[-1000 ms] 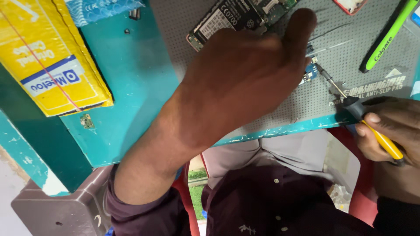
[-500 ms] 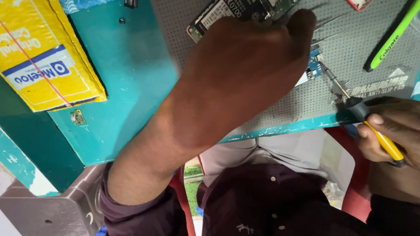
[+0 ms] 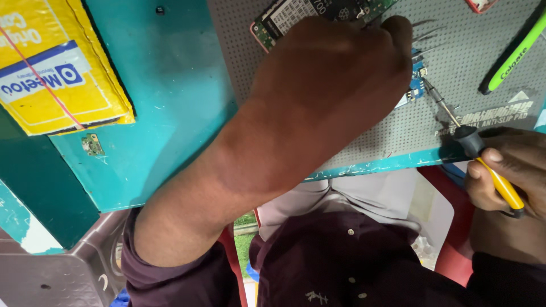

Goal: The person uses a soldering iron to work on a blue circuit board placed on a workbench. They hold the board steady with one hand while applying the soldering iron with the other, occasionally using a roll of yellow tape to assist with the soldering process.

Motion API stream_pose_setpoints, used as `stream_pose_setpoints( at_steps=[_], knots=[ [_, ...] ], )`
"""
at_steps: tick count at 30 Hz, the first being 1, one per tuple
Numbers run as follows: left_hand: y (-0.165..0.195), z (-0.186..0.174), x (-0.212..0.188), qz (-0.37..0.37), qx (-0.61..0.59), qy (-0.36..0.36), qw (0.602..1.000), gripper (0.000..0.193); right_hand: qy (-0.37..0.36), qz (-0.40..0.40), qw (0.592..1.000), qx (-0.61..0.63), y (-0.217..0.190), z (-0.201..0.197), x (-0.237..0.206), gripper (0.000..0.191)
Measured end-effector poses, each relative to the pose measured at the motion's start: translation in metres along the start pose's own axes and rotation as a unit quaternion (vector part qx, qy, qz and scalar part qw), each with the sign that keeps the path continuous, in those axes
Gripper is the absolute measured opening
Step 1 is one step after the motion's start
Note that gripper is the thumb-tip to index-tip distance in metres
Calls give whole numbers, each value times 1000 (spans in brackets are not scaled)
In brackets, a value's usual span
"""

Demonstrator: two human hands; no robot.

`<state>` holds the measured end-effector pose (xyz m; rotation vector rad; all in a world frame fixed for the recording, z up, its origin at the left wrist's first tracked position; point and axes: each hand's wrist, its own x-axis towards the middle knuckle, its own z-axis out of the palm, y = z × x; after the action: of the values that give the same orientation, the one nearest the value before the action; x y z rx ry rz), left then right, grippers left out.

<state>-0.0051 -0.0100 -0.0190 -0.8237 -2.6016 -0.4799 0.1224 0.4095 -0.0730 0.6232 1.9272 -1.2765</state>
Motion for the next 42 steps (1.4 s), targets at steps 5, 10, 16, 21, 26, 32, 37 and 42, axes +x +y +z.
stream_pose_setpoints(
  at_steps=[5,10,16,21,26,32,37,42],
  knots=[
    [0,2,-1,11,28,-40,999,14,-38,-40,998,5,-24,17,5,34],
    [-1,3,-1,36,91,-66,993,15,99,-538,781,-302,-19,27,19,37],
    [-2,5,-1,36,69,-67,995,17,-190,-1,964,188,-30,12,19,32],
    [-2,5,-1,22,61,-45,997,17,60,-564,787,-242,-22,32,22,28],
    [-1,6,-2,14,48,-23,998,18,-282,-16,896,342,-26,7,20,35],
    [-1,7,-3,-3,26,-19,999,17,27,-223,970,-96,-28,22,20,25],
    [0,8,-3,0,48,-12,999,17,0,-6,996,94,0,9,15,25],
    [0,9,-3,-12,47,-10,999,18,8,-97,990,104,32,-9,15,32]
  ],
)
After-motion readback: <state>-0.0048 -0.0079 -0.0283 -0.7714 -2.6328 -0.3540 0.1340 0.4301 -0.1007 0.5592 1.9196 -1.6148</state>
